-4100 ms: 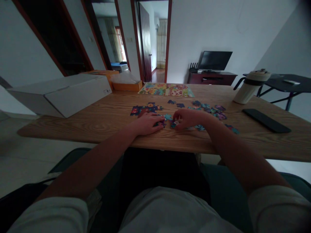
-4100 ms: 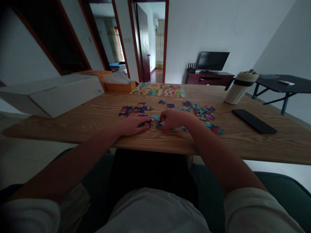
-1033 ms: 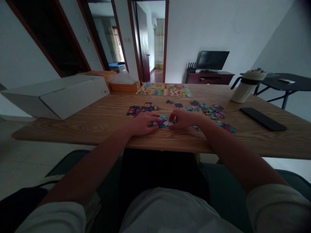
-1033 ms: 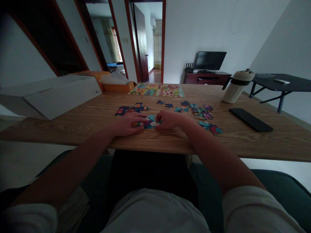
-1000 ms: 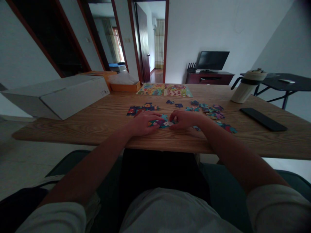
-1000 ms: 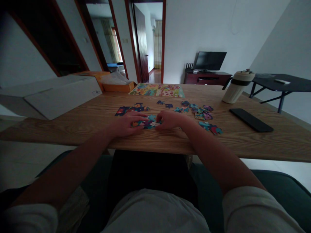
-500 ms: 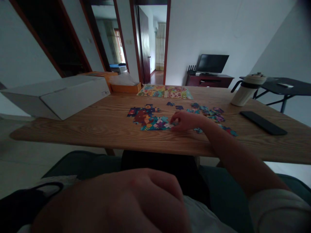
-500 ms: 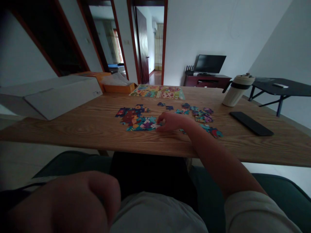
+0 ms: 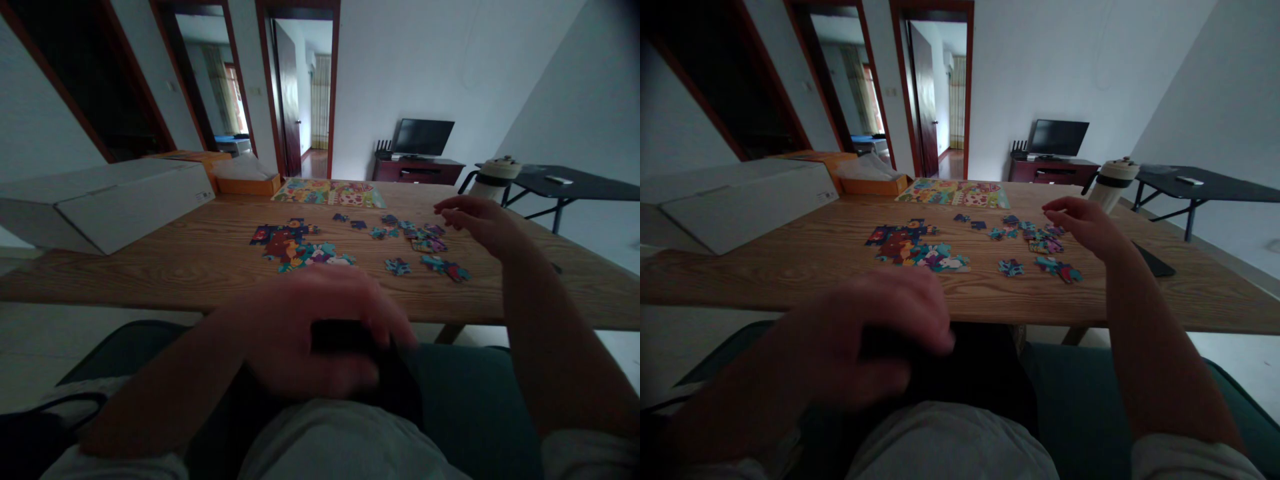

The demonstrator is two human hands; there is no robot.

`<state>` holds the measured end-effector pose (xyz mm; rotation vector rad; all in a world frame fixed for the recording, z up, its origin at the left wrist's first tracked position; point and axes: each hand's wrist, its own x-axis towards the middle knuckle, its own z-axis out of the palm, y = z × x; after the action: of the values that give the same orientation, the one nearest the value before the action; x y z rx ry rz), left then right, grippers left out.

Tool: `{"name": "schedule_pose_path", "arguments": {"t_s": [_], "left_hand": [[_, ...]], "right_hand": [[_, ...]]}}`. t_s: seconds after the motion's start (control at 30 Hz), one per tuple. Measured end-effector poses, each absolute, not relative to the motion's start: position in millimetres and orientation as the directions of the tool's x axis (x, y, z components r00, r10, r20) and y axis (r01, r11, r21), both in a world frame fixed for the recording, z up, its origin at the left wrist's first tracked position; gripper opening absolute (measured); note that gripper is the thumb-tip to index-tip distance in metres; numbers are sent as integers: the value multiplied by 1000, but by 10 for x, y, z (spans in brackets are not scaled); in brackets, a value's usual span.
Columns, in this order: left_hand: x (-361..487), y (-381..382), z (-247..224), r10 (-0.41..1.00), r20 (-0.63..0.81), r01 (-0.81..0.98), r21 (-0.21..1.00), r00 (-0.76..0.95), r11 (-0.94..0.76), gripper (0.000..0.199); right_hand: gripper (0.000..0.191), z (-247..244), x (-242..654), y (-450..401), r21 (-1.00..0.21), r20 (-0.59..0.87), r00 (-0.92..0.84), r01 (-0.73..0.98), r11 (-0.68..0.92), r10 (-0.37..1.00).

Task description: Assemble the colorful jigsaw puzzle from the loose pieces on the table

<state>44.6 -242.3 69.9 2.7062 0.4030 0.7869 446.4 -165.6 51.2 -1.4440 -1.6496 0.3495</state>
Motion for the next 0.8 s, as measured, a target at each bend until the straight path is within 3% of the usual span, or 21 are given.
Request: {"name": "schedule_pose_path", "arguments": {"t_s": [0.1, 0.23, 0.47, 0.63, 0.8], "left_hand": [[612, -1684, 512, 488, 339, 432, 231, 804, -872, 32], [612, -1012, 178, 645, 156, 642, 75, 748, -763, 40], [502, -1034, 24, 642, 88, 640, 56, 761, -766, 43], [496, -1017, 31, 637, 90, 634, 65, 766, -771, 43], [483, -971, 59, 624, 77, 614, 124, 777, -780, 40]], "right_hand": [[34, 210, 4766, -1723, -803, 384, 260, 567, 182, 886], [36, -25, 4873, -1812, -778, 337, 208, 610, 147, 918], [40, -130, 4787, -1873, -616, 206, 88, 785, 59, 975], [48, -176, 4730, -1873, -501, 147, -22, 860, 94, 989], [58, -209, 4760, -1876, -478, 130, 15, 877, 49, 991]]}}
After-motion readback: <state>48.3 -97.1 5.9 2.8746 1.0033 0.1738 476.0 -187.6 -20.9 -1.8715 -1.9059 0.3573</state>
